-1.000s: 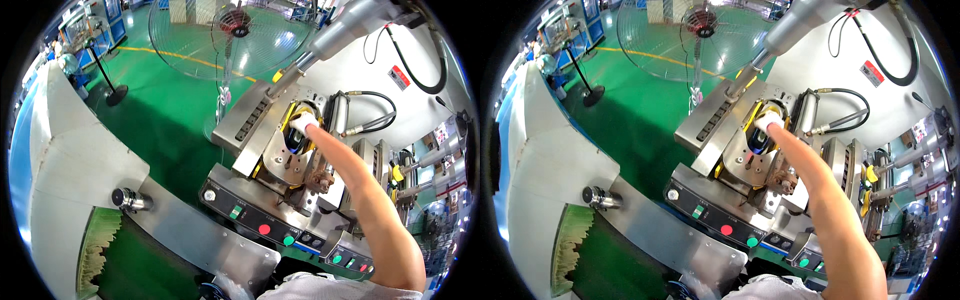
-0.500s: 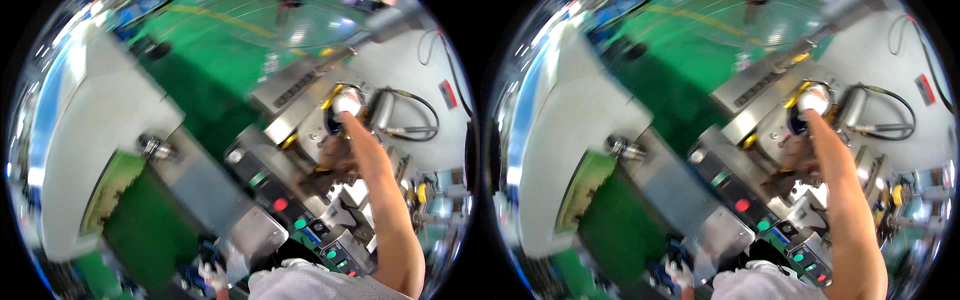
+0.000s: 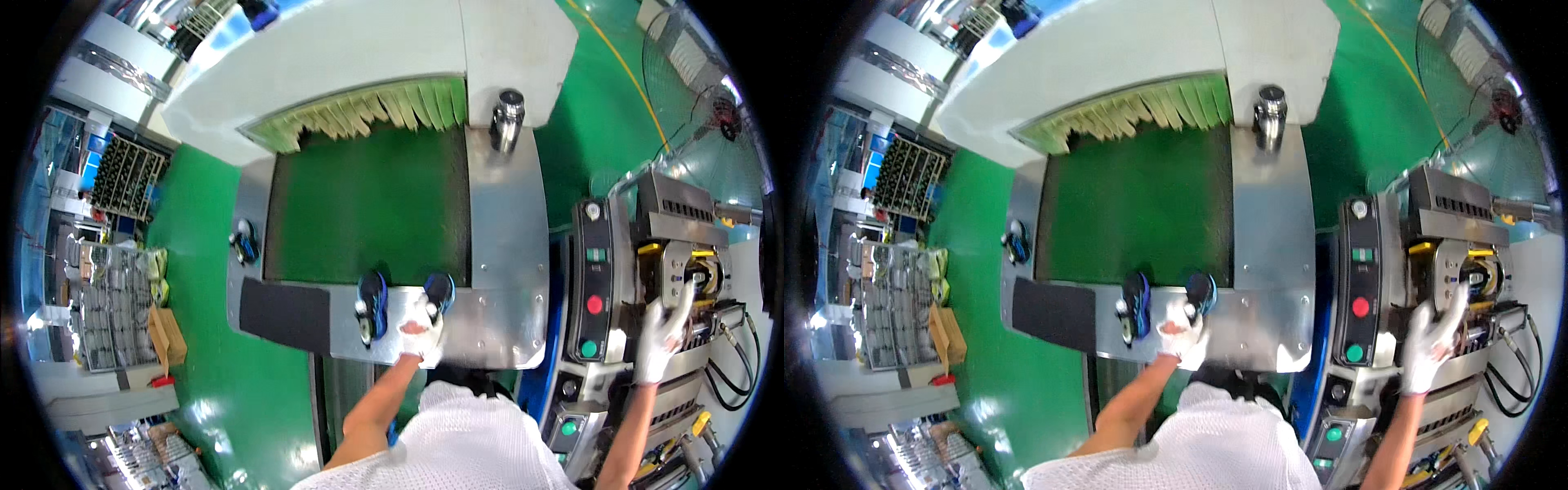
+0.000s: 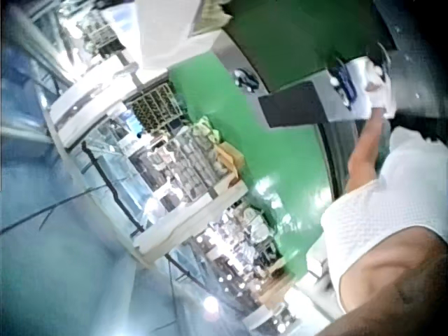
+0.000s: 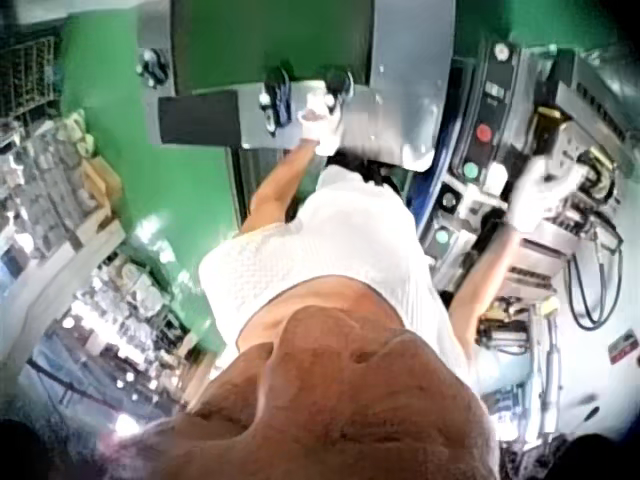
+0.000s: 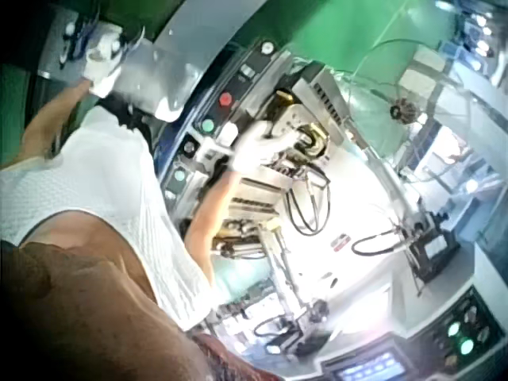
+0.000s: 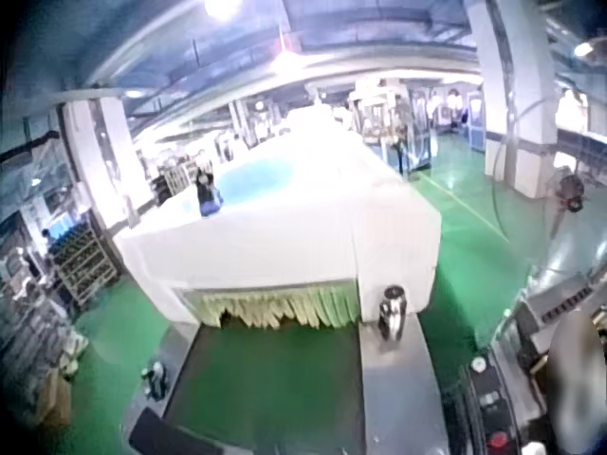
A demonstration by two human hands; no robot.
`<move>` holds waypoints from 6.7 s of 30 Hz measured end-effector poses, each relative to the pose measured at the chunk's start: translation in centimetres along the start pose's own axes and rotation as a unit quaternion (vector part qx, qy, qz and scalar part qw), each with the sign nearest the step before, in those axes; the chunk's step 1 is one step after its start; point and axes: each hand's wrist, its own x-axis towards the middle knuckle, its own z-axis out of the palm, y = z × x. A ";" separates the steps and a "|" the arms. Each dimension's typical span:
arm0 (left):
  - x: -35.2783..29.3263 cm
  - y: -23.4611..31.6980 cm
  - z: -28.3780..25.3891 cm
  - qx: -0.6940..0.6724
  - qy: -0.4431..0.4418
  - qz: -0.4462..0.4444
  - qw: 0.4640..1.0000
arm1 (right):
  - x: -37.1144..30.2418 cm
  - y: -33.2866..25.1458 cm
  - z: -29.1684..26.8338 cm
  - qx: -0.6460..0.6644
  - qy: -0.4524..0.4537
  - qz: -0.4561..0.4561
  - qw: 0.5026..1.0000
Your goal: The person picks up a shoe from a conveyor belt, places it into a lasting machine to shape the heel, and then returns the shoe to the conveyor belt, repeating this process for multiple shoes.
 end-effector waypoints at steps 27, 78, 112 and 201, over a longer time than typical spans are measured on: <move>10.1 -10.0 -13.2 -0.119 -0.220 -0.132 0.959 | -23.4 -30.4 26.2 0.214 -0.293 0.427 0.828; -35.1 6.1 7.4 0.146 -0.724 0.600 0.306 | -69.0 -22.7 -20.9 0.282 0.537 0.576 0.548; 79.1 -23.0 -19.5 0.432 0.045 0.055 0.899 | -25.7 -23.2 7.7 -0.086 -0.486 0.560 0.665; -3.2 31.7 -10.1 0.164 -0.539 0.392 0.727 | -27.1 32.2 -10.1 -0.223 0.056 0.638 0.734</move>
